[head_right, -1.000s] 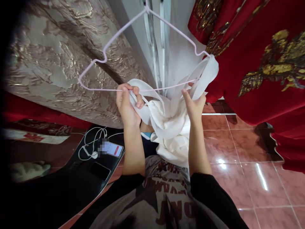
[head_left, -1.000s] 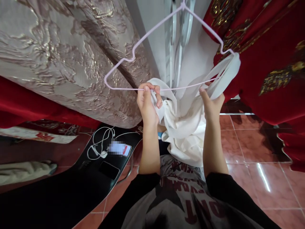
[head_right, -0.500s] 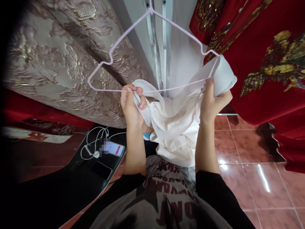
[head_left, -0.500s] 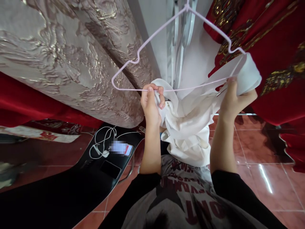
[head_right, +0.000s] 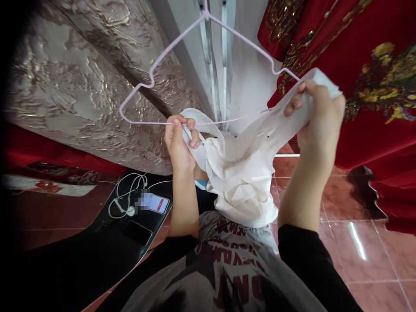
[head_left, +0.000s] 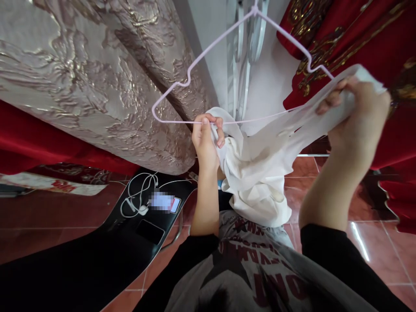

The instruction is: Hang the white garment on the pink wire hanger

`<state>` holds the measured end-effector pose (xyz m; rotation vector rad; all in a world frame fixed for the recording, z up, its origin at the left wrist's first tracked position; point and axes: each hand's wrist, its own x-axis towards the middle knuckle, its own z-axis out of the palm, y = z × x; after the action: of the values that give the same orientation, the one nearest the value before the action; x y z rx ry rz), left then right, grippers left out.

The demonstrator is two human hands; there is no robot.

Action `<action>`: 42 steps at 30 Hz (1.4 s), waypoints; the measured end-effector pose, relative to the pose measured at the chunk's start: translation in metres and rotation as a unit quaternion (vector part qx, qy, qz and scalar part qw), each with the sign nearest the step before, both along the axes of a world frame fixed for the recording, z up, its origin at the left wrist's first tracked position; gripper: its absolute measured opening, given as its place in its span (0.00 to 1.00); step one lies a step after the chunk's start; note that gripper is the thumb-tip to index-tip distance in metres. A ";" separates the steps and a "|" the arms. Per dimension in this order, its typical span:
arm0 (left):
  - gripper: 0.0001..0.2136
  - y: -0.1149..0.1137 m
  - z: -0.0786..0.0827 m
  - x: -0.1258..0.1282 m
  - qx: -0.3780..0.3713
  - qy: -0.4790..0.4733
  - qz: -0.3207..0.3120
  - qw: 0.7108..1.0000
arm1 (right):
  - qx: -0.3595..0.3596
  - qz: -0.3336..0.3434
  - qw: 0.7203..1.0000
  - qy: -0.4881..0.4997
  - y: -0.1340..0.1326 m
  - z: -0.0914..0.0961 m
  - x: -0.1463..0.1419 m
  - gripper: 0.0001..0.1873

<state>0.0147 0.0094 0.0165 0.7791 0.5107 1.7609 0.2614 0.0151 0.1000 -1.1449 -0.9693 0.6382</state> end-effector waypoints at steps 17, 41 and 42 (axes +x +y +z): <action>0.11 -0.003 0.002 0.013 -0.022 -0.013 -0.011 1.000 | 0.011 0.162 0.965 -0.208 -0.008 -0.044 -0.060 0.19; 0.12 0.046 0.074 -0.057 0.087 0.386 0.090 0.914 | 0.074 0.044 0.970 -0.227 -0.002 -0.084 -0.085 0.19; 0.09 0.050 0.069 -0.056 0.105 0.406 0.100 0.902 | 0.075 0.060 0.970 -0.224 -0.003 -0.082 -0.083 0.17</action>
<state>-0.0410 0.0591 0.0858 1.6848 0.9853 1.6325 0.1785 0.0125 0.0178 -1.1222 -1.4560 0.3977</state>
